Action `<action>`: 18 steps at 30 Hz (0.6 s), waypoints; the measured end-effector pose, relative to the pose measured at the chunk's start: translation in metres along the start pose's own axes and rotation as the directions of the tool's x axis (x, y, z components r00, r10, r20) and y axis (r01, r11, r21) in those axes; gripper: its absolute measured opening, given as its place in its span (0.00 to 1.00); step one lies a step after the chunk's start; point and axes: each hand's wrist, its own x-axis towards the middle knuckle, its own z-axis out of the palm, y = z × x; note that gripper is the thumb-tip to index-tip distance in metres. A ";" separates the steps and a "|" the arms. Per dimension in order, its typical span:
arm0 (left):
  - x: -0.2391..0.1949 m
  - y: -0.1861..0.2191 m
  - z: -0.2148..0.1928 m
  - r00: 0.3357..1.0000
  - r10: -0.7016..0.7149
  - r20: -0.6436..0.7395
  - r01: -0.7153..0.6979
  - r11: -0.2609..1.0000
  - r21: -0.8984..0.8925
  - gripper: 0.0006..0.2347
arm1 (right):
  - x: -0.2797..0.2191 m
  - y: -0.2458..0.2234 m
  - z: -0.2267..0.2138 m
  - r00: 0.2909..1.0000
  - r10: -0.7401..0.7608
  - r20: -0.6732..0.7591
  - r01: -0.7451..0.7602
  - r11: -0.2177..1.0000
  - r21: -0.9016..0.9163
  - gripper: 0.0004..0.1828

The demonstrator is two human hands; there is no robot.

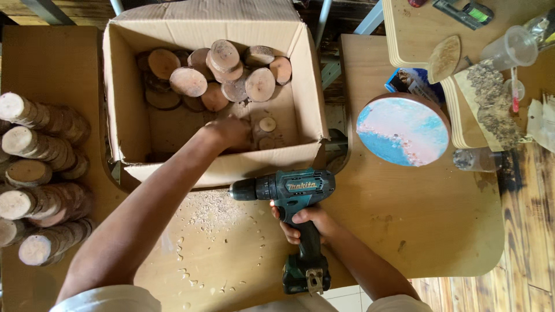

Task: The person drills holes through small circular wood disks using a power drill.

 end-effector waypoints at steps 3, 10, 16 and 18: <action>0.033 -0.008 0.021 0.972 -0.194 -0.131 0.189 0.981 -0.048 0.20 | 0.002 0.006 -0.009 1.000 0.008 0.019 -0.008 1.000 0.008 0.27; 0.047 -0.033 0.002 0.811 -0.215 -0.544 0.310 0.947 0.087 0.14 | 0.002 0.001 0.000 0.999 -0.025 0.030 0.024 0.999 0.041 0.26; -0.094 0.053 -0.096 0.933 0.110 -0.343 -0.032 0.974 0.225 0.15 | 0.002 -0.002 0.000 0.998 -0.005 0.057 0.004 1.000 0.023 0.27; -0.097 0.058 -0.104 0.922 0.297 -0.247 -0.237 0.940 0.245 0.12 | 0.004 -0.003 0.002 0.998 -0.005 0.061 0.003 1.000 0.020 0.27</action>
